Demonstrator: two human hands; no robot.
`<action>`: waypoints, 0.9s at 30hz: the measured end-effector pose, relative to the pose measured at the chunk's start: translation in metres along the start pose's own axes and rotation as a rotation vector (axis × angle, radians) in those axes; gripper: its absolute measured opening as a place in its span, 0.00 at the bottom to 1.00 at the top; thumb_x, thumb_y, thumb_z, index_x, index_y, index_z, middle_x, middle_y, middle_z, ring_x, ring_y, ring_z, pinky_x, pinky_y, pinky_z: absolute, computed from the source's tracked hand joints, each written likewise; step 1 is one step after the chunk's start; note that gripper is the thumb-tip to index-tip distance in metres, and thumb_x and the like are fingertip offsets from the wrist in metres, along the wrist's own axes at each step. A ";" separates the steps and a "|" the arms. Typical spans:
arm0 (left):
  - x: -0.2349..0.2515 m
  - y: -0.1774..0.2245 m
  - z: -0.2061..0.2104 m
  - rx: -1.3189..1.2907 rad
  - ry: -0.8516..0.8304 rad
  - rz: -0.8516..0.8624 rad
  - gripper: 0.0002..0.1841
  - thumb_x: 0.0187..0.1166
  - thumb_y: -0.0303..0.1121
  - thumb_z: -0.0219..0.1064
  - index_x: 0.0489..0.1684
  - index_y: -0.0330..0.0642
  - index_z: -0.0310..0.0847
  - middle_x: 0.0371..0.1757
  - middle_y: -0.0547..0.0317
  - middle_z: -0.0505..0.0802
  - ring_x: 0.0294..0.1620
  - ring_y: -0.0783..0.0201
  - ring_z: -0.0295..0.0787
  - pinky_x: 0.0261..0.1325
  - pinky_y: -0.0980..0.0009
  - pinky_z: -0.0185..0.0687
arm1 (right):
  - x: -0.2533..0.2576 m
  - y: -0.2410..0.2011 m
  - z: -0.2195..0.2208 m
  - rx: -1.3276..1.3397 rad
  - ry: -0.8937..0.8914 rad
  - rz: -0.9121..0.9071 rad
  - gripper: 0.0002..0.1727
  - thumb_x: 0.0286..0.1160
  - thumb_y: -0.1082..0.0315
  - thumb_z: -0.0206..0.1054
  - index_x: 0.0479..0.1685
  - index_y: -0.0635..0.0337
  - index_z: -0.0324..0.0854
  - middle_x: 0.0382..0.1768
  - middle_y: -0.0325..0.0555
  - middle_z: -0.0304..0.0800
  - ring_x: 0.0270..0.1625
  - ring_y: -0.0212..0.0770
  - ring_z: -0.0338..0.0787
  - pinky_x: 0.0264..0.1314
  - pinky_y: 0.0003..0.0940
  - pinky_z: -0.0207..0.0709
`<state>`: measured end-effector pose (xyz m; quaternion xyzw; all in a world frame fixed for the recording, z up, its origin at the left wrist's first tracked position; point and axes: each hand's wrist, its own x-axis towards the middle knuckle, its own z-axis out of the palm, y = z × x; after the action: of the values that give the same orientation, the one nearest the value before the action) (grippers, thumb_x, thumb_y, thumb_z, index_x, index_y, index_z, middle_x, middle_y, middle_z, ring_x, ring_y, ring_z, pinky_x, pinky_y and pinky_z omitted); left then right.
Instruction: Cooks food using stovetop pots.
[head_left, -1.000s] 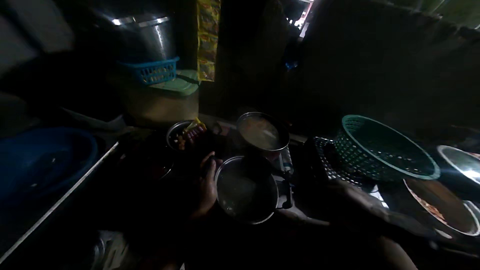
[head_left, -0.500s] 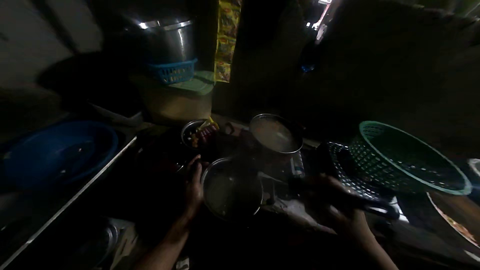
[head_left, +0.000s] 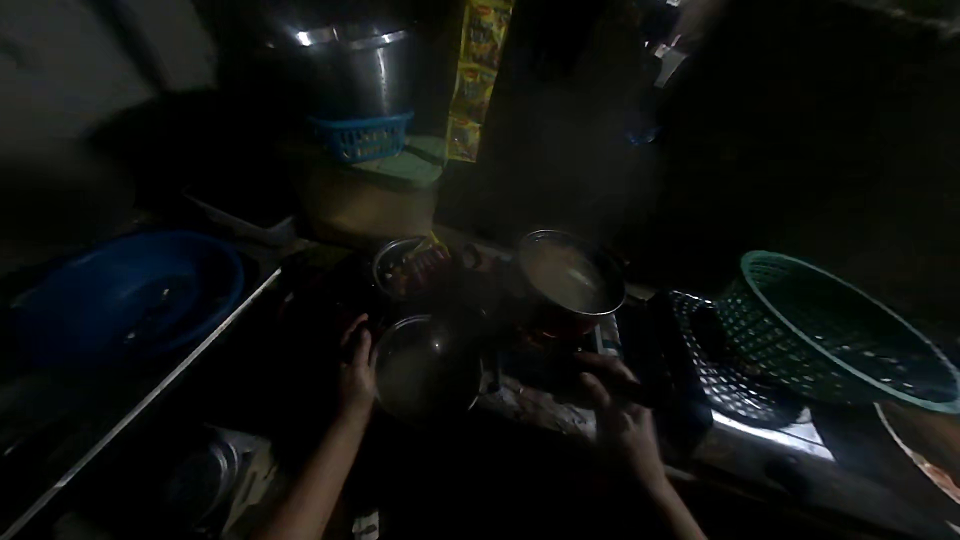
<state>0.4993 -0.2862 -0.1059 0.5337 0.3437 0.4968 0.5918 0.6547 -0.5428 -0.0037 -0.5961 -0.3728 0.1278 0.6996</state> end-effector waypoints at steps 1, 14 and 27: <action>0.005 -0.008 -0.004 0.000 0.003 0.008 0.21 0.90 0.27 0.50 0.73 0.19 0.69 0.72 0.41 0.81 0.67 0.75 0.81 0.69 0.82 0.76 | -0.004 0.007 0.008 0.010 -0.012 0.003 0.09 0.81 0.71 0.64 0.53 0.54 0.87 0.50 0.28 0.95 0.45 0.26 0.94 0.50 0.26 0.91; 0.031 -0.006 -0.023 -0.021 0.021 -0.043 0.21 0.90 0.28 0.51 0.73 0.20 0.71 0.74 0.39 0.81 0.71 0.69 0.80 0.72 0.77 0.76 | -0.013 0.037 0.041 -0.009 -0.003 -0.042 0.09 0.84 0.61 0.66 0.54 0.51 0.86 0.50 0.34 0.95 0.43 0.33 0.95 0.46 0.32 0.93; 0.068 0.083 -0.165 0.042 0.359 -0.108 0.20 0.92 0.33 0.54 0.76 0.33 0.74 0.75 0.48 0.82 0.73 0.67 0.79 0.75 0.70 0.75 | 0.064 0.037 0.177 0.397 -0.186 0.131 0.15 0.86 0.50 0.61 0.49 0.48 0.89 0.35 0.34 0.94 0.33 0.29 0.90 0.35 0.25 0.86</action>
<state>0.3449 -0.1786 -0.0489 0.4295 0.4821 0.5443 0.5355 0.5894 -0.3632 -0.0126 -0.4553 -0.3636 0.2981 0.7561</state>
